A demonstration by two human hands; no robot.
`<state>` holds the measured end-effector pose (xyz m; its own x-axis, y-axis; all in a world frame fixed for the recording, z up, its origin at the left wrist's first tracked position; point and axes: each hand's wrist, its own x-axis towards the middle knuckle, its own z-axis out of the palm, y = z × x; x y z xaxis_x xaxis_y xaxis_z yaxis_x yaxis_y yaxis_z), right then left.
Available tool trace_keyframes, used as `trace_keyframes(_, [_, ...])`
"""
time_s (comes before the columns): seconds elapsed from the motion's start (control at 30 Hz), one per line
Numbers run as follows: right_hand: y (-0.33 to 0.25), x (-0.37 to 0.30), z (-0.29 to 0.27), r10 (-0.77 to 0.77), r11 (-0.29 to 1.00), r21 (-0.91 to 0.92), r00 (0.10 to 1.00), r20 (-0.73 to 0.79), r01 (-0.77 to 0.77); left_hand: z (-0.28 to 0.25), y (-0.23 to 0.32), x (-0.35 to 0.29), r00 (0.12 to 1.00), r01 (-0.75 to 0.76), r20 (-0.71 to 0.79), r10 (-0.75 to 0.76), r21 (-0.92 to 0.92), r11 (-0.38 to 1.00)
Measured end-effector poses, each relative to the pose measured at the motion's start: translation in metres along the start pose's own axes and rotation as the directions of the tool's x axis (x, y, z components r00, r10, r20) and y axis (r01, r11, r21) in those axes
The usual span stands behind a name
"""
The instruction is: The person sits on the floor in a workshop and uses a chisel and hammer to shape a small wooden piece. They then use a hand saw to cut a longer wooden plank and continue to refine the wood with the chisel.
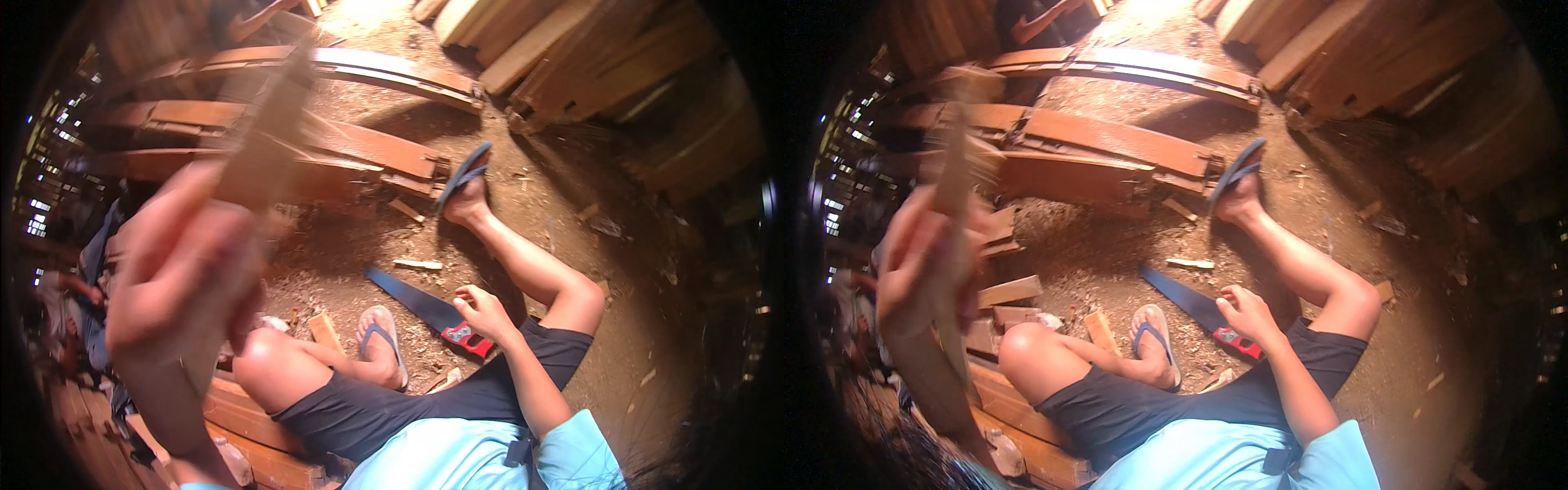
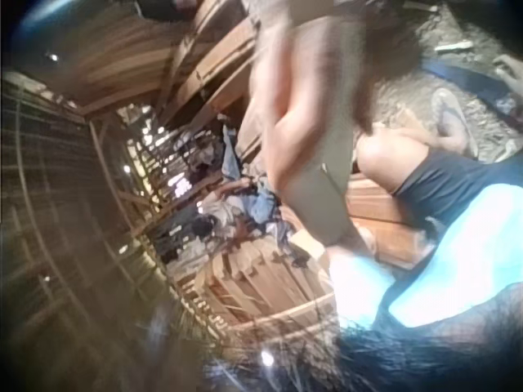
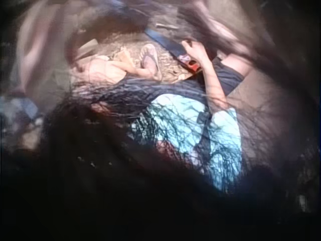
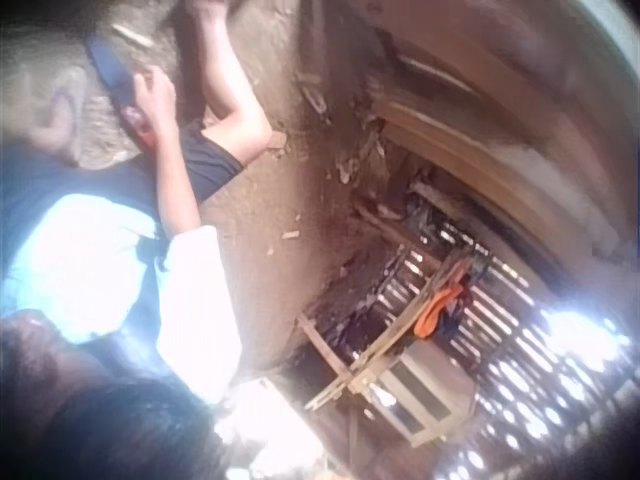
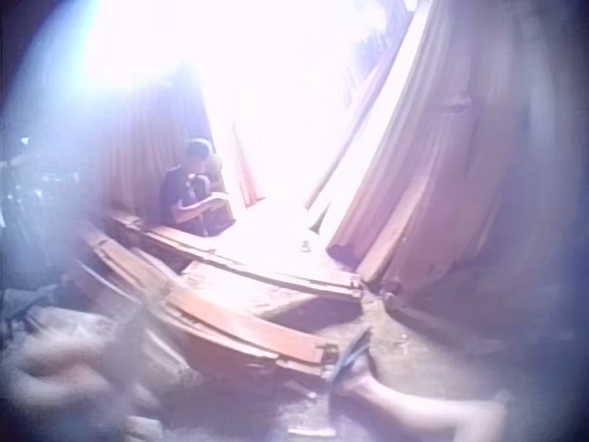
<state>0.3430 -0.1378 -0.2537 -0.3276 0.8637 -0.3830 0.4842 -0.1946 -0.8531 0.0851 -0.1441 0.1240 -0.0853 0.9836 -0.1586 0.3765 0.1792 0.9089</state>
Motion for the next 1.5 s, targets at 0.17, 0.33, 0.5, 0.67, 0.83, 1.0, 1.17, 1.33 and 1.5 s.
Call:
trace_keyframes(0.17, [-0.063, -0.013, -0.003, -0.372, 0.892, 0.306, 0.925, 0.082, 0.332, 0.009, -0.060, 0.027, 0.611, 0.130, 0.576, -0.543, 0.603, 0.787])
trace_keyframes(0.33, [-0.128, -0.012, 0.020, -0.540, 0.827, 0.367, 0.785, 0.304, 0.427, -0.003, -0.145, 0.002, 0.553, -0.018, 0.652, -0.518, 0.632, 0.775])
trace_keyframes(0.5, [-0.138, -0.007, 0.031, -0.517, 0.854, 0.340, 0.713, 0.473, 0.394, -0.005, -0.144, 0.002, 0.634, 0.124, 0.573, -0.520, 0.589, 0.799])
trace_keyframes(0.67, [-0.143, 0.001, 0.043, -0.481, 0.795, 0.580, 0.767, 0.425, 0.177, -0.010, -0.141, 0.008, 0.571, 0.225, 0.587, -0.574, 0.560, 0.797])
trace_keyframes(0.83, [-0.156, 0.009, 0.031, -0.479, 0.858, 0.448, 0.708, 0.518, 0.253, -0.015, -0.130, 0.024, 0.539, 0.074, 0.559, -0.630, 0.714, 0.696])
trace_keyframes(1.0, [-0.167, 0.018, 0.036, -0.536, 0.842, 0.366, 0.691, 0.485, 0.396, -0.013, -0.139, 0.033, 0.573, -0.078, 0.587, -0.572, 0.734, 0.675])
trace_keyframes(1.17, [-0.166, 0.017, 0.047, -0.511, 0.844, 0.098, 0.735, 0.446, 0.527, -0.004, -0.148, 0.026, 0.747, -0.180, 0.445, -0.494, 0.850, 0.494])
trace_keyframes(1.33, [-0.155, 0.016, 0.065, -0.639, 0.723, -0.148, 0.735, 0.225, 0.674, 0.001, -0.171, 0.018, 0.833, -0.158, 0.374, -0.408, 0.867, 0.472])
trace_keyframes(1.5, [-0.153, 0.003, 0.078, -0.616, 0.708, -0.376, 0.783, 0.087, 0.598, 0.008, -0.178, 0.009, 0.893, -0.208, 0.339, -0.296, 0.894, 0.397])
